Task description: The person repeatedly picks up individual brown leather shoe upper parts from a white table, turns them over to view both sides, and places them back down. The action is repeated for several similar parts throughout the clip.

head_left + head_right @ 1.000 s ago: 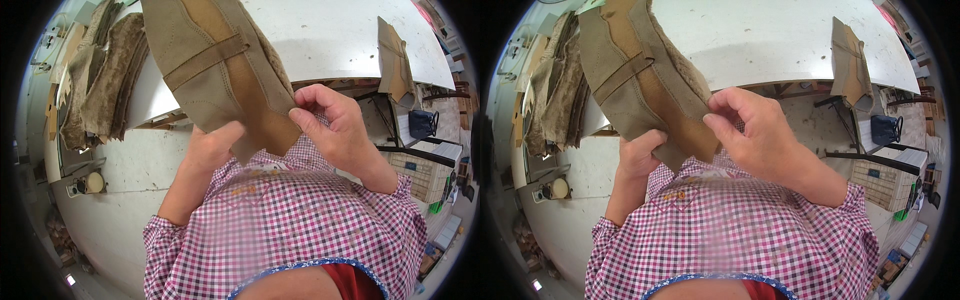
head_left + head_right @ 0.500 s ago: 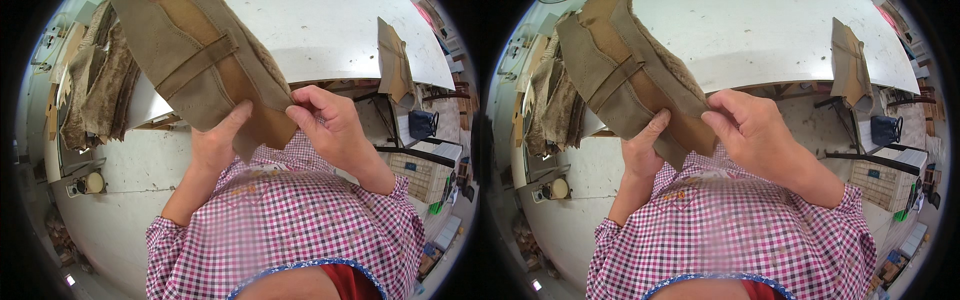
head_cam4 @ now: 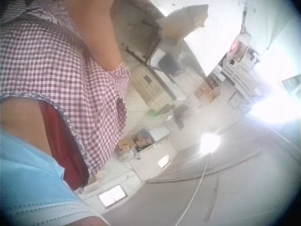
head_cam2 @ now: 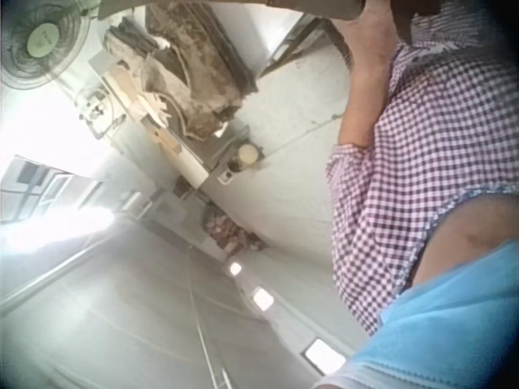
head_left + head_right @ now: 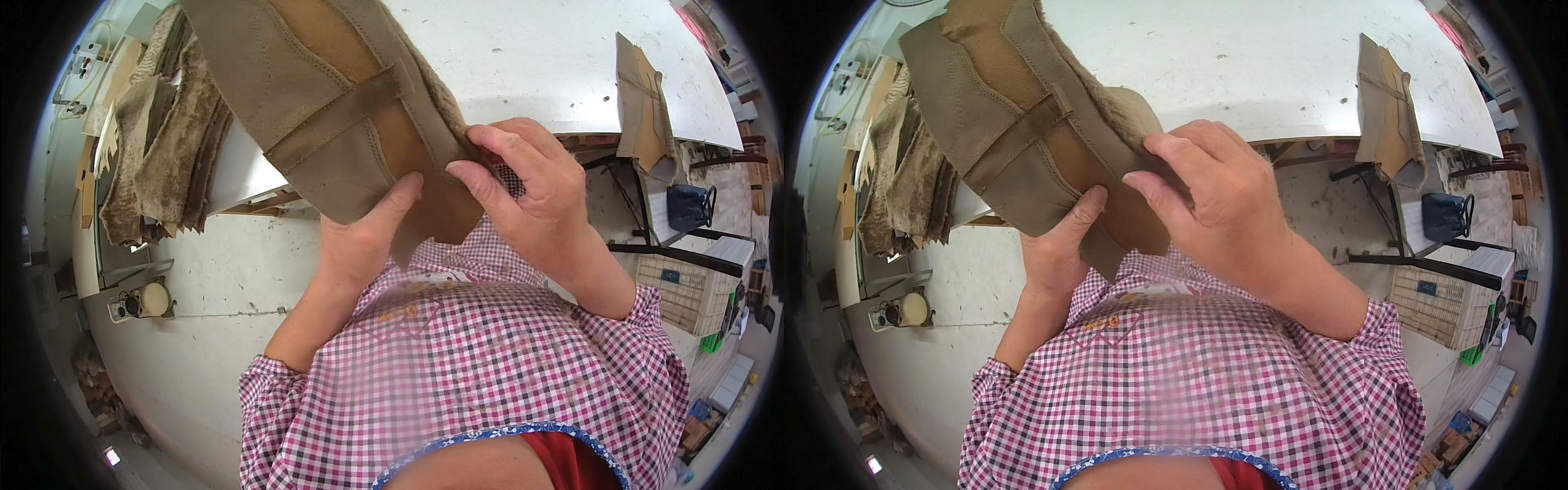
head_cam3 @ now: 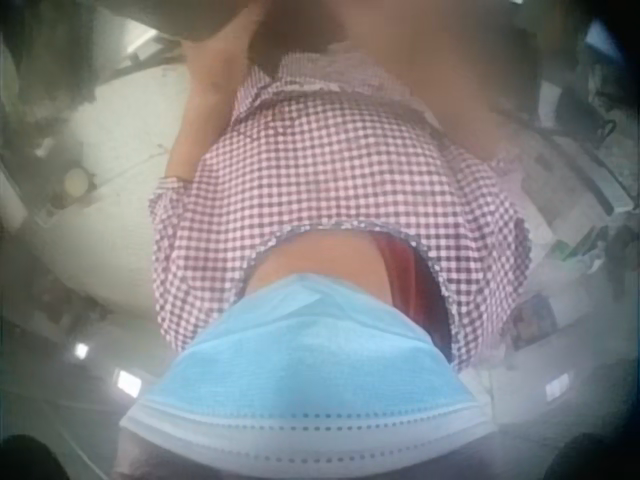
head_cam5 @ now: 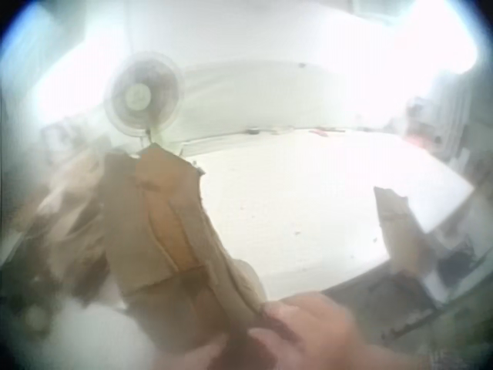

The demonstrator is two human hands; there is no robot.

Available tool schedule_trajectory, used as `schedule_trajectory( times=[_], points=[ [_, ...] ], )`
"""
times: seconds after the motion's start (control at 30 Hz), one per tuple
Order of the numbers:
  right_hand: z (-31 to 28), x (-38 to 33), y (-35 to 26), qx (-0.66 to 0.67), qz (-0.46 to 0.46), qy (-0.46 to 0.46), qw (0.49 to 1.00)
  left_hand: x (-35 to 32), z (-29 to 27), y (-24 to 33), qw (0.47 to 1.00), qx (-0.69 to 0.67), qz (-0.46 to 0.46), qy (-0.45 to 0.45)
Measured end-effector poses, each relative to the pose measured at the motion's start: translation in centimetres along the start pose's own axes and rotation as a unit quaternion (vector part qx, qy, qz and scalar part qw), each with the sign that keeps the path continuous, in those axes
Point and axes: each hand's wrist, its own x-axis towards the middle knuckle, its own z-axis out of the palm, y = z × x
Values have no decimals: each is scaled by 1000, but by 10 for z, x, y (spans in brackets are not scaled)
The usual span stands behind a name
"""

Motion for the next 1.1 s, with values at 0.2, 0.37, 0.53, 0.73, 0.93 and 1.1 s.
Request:
schedule_trajectory(
  times=[0.2,0.37,0.53,0.73,0.93,1.1],
  points=[
    [-8,3,-7,147,149,-76,975,0,-5,-5,999,-31,-18,-35],
    [-6,-1,-7,260,216,-86,937,1,-9,-7,997,-31,-27,-64],
    [-4,-7,-5,317,265,-93,906,1,-7,-7,996,-49,-42,-64],
    [-3,4,-15,291,271,-62,916,-2,-5,-2,993,60,-75,-62],
    [-4,-7,-13,366,287,-57,883,-5,-2,-10,994,10,-70,-79],
    [-8,2,-20,410,308,-39,857,-5,0,-14,994,5,-56,-89]
  ],
)
